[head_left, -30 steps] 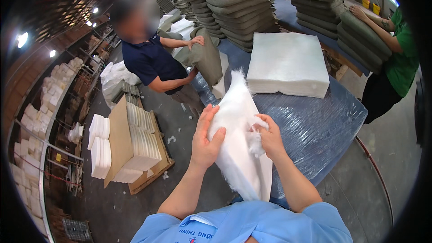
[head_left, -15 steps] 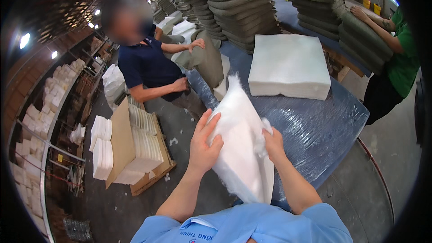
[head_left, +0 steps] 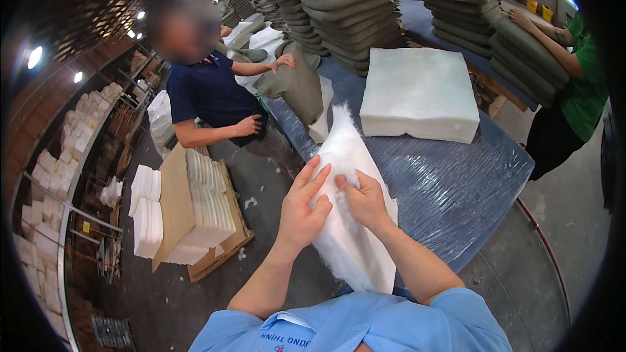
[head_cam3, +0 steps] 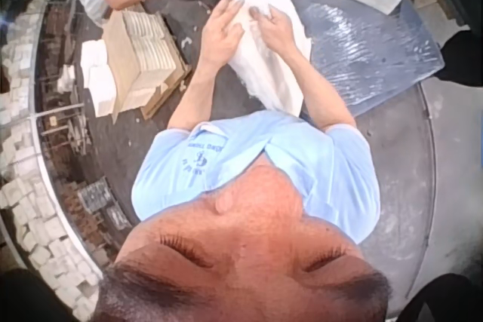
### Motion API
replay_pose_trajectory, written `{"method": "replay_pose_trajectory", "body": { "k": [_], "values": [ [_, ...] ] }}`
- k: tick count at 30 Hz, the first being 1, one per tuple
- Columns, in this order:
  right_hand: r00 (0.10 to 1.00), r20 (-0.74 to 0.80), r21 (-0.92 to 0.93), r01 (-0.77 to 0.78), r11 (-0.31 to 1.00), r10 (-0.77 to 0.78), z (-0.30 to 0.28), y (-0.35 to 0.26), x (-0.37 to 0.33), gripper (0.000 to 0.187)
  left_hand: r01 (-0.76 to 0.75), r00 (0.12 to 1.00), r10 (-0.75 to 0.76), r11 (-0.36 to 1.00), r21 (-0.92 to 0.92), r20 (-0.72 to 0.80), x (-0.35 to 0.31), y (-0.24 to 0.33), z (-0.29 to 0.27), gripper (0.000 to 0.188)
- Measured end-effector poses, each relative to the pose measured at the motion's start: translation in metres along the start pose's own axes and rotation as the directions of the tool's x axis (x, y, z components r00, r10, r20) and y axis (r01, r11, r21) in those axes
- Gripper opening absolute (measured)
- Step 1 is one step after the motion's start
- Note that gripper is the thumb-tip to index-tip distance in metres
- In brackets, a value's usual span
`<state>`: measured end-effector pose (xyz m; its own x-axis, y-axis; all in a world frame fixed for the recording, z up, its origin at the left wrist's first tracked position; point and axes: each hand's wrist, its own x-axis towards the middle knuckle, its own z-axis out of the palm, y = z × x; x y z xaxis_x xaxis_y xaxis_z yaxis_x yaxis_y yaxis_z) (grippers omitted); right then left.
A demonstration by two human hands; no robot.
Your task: The person removes a rectangular foam pad from a plastic bag and places it on a table. They then repeatedly tear small pieces from the foam pad's edges and surface, fluffing and adjusting the remaining foam while coworkers work nearby.
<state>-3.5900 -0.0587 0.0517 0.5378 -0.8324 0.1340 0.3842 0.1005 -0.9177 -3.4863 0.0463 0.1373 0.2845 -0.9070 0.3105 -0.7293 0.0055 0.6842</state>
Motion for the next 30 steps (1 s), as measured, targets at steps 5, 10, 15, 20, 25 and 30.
{"method": "replay_pose_trajectory", "body": {
  "k": [5, 10, 15, 20, 25, 30],
  "values": [
    [0.939, -0.258, -0.037, -0.244, 0.969, 0.227, -0.065, 0.037, 0.016, 0.015, -0.025, 0.999, 0.024, 1.000, -0.013, -0.042, 0.006, 0.001, 0.006, 0.055],
    [0.961, -0.272, -0.011, -0.060, 0.998, 0.054, -0.061, 0.026, 0.003, 0.009, 0.007, 0.997, -0.003, 0.999, 0.044, -0.077, -0.011, -0.015, 0.001, 0.055],
    [0.974, 0.083, -0.276, 0.224, 0.935, -0.209, -0.006, -0.027, 0.017, 0.010, -0.019, 0.994, 0.016, 0.999, -0.026, -0.111, -0.010, -0.002, 0.006, 0.054],
    [0.978, -0.206, -0.188, -0.035, 0.982, -0.004, -0.064, 0.046, 0.010, 0.017, -0.025, 0.996, 0.022, 0.999, -0.037, -0.087, -0.001, 0.011, 0.016, 0.053],
    [0.984, -0.173, -0.083, 0.014, 0.996, -0.028, -0.038, 0.035, 0.003, 0.022, 0.010, 0.996, -0.009, 1.000, 0.002, -0.091, -0.019, -0.002, 0.005, 0.053],
    [0.975, 0.073, -0.350, 0.222, 0.910, -0.210, -0.015, -0.002, 0.019, 0.016, -0.019, 0.995, 0.018, 1.000, -0.011, -0.093, -0.008, 0.009, 0.007, 0.053]
  ]
}}
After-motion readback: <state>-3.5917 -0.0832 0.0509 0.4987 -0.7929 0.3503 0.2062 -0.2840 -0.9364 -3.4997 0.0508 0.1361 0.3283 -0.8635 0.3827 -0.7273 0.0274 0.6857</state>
